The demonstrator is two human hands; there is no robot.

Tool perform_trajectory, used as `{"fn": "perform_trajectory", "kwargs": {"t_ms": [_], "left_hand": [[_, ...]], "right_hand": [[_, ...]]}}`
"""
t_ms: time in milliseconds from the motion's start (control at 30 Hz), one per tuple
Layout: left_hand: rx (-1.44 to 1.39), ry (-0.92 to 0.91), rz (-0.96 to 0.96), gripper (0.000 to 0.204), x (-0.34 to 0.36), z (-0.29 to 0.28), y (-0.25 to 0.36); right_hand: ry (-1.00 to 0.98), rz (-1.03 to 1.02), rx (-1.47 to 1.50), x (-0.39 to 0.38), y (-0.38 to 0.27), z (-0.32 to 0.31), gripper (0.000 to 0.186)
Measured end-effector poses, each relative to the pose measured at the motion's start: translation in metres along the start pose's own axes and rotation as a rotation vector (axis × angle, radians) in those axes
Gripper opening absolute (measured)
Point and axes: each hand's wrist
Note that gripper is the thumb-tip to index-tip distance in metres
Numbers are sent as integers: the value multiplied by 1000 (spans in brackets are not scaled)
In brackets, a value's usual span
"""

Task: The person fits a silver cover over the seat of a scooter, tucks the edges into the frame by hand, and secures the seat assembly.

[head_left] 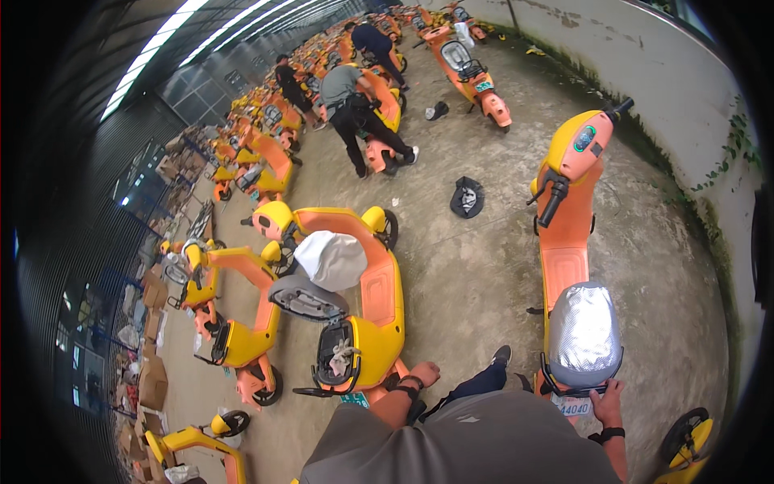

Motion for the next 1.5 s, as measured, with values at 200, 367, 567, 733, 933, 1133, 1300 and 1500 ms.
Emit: {"fn": "perform_trajectory", "kwargs": {"t_ms": [200, 367, 567, 733, 933, 1133, 1300, 1500], "left_hand": [[37, 30, 90, 31, -2, -5, 32], [-9, 35, 163, 28, 5, -2, 32], [-288, 12, 56, 28, -34, -12, -1], [-419, -12, -251, 30, -38, -15, 0], [-314, -117, -95, 39, 80, -1, 85], [-266, -224, 110, 42, 195, 82, 214], [-397, -315, 211, 48, 230, 146, 265], [-596, -259, 132, 53, 218, 167, 329]], "right_hand": [[-284, 45, -297, 15, -12, -27, 52], [-380, -140, -83, 19, -6, -25, 48], [-315, -174, -115, 34, -50, -34, 47], [-393, 116, -353, 25, -52, -37, 68], [-469, 288, -146, 32, -56, -50, 63], [-181, 306, 104, 99, -87, -39, 53], [-156, 298, 116, 185, -72, -15, 50], [1, 305, 153, 256, -39, 22, 48]]}}
Point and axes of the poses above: each hand's wrist, its own x-axis towards the middle knuckle, its own z-axis out of the palm, y = z × x, and after that the axes turned 2 degrees about z, right-handed
